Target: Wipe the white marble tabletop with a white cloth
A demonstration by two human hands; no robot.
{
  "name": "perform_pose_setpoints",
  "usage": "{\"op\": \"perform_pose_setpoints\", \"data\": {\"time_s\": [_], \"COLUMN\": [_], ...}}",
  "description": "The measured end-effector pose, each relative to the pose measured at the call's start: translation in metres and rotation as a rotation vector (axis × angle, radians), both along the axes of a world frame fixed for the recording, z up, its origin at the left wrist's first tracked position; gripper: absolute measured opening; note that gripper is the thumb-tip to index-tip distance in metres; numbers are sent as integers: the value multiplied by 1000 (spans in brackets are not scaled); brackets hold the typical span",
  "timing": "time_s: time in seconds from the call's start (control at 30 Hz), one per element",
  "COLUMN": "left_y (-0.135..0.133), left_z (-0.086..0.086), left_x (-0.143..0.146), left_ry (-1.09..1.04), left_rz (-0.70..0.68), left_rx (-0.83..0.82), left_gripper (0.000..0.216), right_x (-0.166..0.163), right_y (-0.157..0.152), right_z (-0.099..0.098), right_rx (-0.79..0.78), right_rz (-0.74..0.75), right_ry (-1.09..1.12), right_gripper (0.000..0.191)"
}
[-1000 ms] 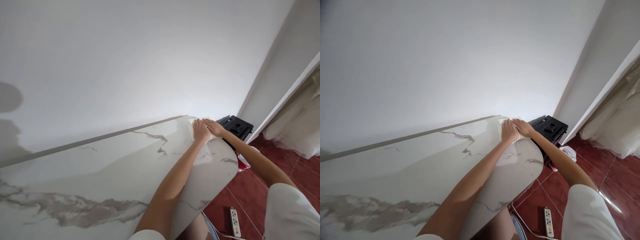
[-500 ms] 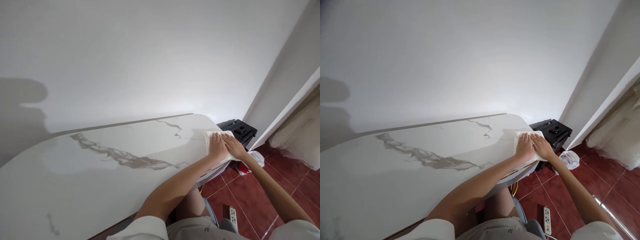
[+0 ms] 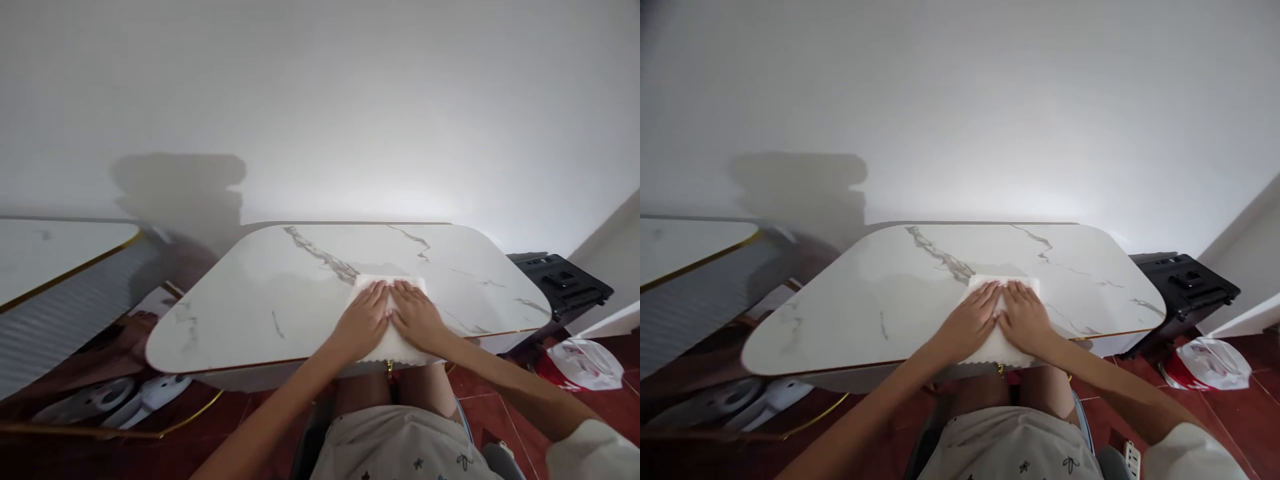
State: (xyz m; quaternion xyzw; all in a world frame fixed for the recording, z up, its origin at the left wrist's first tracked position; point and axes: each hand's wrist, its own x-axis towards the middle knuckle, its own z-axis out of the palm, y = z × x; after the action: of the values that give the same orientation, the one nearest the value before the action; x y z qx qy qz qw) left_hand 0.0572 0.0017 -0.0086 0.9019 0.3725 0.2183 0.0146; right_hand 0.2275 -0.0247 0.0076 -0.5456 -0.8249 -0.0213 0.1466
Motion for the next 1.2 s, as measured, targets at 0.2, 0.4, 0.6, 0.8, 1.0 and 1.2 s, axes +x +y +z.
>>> {"op": "perform_pose_setpoints", "data": {"time_s": [0.2, 0.4, 0.6, 0.8, 1.0, 1.2], "left_y": [-14, -14, 19, 82, 152, 222], "left_z": [0, -3, -2, 3, 4, 8], "left_x": [-130, -226, -276, -290, -288, -277], "left_ry": [73, -19, -116, -117, -92, -81], "left_rz": [246, 482, 603, 620, 647, 652], "left_rx": [-74, -148, -149, -137, -113, -114], "left_gripper": [57, 58, 57, 58, 55, 54], "right_x": [-137, -254, -314, -330, -330, -323], "right_y": [12, 22, 61, 125, 191, 260], "right_z": [-6, -4, -8, -9, -7, -8], "right_rx": [-80, -205, -154, -75, -35, 0], "right_rz": [203, 298, 310, 352, 318, 272], "right_ry": [112, 131, 151, 137, 143, 144], "right_gripper": [60, 61, 60, 55, 52, 51]}}
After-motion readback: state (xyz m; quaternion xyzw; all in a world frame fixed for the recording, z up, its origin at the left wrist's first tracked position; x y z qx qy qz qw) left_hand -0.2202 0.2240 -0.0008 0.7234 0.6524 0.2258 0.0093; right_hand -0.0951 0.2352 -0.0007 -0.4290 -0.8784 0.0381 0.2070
